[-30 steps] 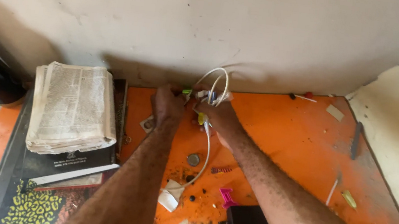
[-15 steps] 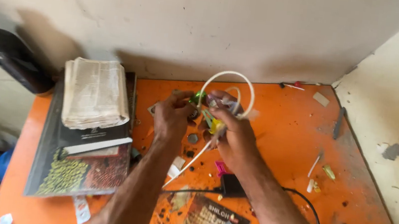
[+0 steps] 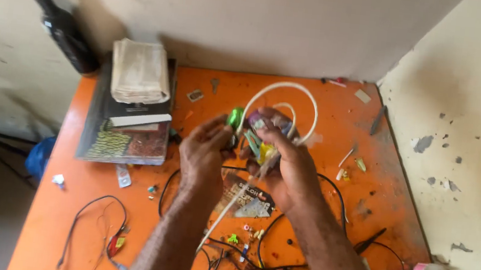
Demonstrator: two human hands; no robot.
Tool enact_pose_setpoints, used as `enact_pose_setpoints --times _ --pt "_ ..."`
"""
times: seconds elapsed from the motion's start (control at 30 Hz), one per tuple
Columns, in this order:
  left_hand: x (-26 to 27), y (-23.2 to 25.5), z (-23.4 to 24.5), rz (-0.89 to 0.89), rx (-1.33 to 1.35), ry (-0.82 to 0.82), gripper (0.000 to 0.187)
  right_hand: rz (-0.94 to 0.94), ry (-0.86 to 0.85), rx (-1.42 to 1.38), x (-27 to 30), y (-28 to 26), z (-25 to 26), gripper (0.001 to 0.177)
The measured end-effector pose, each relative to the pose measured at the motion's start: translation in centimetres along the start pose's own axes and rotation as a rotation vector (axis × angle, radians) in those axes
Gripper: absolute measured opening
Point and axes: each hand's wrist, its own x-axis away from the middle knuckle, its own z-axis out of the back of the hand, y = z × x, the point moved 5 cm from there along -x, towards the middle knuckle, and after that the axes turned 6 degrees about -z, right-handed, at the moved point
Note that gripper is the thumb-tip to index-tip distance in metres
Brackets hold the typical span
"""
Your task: Assembling and connecting electronic components and wires on a desk
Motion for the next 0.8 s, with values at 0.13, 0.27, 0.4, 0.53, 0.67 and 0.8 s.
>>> enact_pose_setpoints --times 0.13,0.27,0.4,0.53,0.67,0.8 --pt "5.1 1.0 0.5 0.055 0.175 0.025 0.036 -0.021 -0.018 0.019 4.1 0.3 -0.9 0.04" --pt "9.1 0.4 2.2 0.09 0.224 0.033 0.036 -0.027 -0.066 0.024 7.3 1.6 -1.1 0.04" --pt "13.4 1.1 3.2 0.115 0.253 0.028 0.036 0.002 -0.087 0.053 10.5 2.9 -1.3 0.039" --pt "17.2 1.3 5.1 0.121 0.263 0.033 0.033 -0.003 -0.057 0.066 14.4 4.6 -1.9 0.039" --pt "21.5 2.3 6.7 0.168 0.279 0.046 0.034 -0.046 0.026 0.113 17.8 6.3 -2.5 0.041" --pt "24.6 2.2 9.9 0.188 0.289 0.043 0.035 -0.057 -0.014 0.089 20.6 8.9 -3.2 0.04"
